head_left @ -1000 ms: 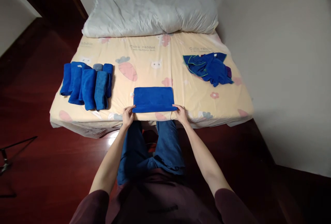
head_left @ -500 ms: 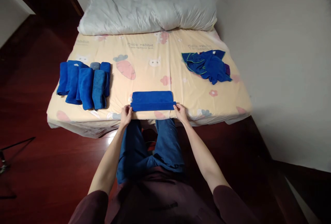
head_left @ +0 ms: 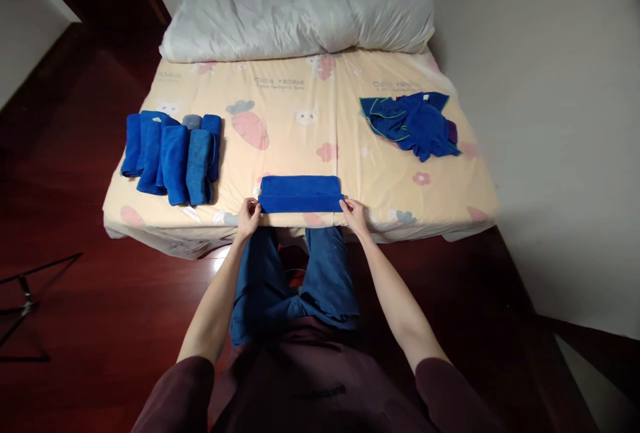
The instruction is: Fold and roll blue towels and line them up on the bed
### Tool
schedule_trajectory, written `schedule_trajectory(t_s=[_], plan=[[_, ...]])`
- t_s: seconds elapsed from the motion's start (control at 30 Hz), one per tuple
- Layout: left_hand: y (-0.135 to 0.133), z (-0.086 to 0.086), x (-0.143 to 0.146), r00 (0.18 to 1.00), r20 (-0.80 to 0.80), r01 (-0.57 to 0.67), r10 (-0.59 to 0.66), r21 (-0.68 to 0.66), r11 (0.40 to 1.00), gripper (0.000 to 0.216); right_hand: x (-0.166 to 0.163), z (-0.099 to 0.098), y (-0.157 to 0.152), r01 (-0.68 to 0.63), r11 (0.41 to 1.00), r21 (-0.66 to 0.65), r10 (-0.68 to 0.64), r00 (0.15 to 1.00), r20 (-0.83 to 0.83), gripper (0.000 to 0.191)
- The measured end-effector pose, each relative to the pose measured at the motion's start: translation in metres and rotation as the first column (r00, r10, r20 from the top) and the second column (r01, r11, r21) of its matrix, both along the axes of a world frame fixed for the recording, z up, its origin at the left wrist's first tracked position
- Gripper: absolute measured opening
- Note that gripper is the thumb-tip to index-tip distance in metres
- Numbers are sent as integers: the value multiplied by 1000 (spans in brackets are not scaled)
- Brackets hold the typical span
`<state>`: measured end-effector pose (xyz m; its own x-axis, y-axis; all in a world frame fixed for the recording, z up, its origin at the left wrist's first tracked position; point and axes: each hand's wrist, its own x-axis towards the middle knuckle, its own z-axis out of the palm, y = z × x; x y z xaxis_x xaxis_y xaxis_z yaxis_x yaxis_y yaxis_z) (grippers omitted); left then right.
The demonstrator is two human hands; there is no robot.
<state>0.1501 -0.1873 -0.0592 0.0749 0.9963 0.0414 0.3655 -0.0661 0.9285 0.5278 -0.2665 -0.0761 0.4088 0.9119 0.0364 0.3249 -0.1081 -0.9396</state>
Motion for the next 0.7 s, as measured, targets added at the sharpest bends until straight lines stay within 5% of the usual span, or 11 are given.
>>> schedule_trajectory(t_s=[0.7], plan=[[-2, 2, 3, 994, -75, -80, 84, 52, 995, 16, -1, -3, 2, 61, 998, -7, -62, 997, -51, 49]])
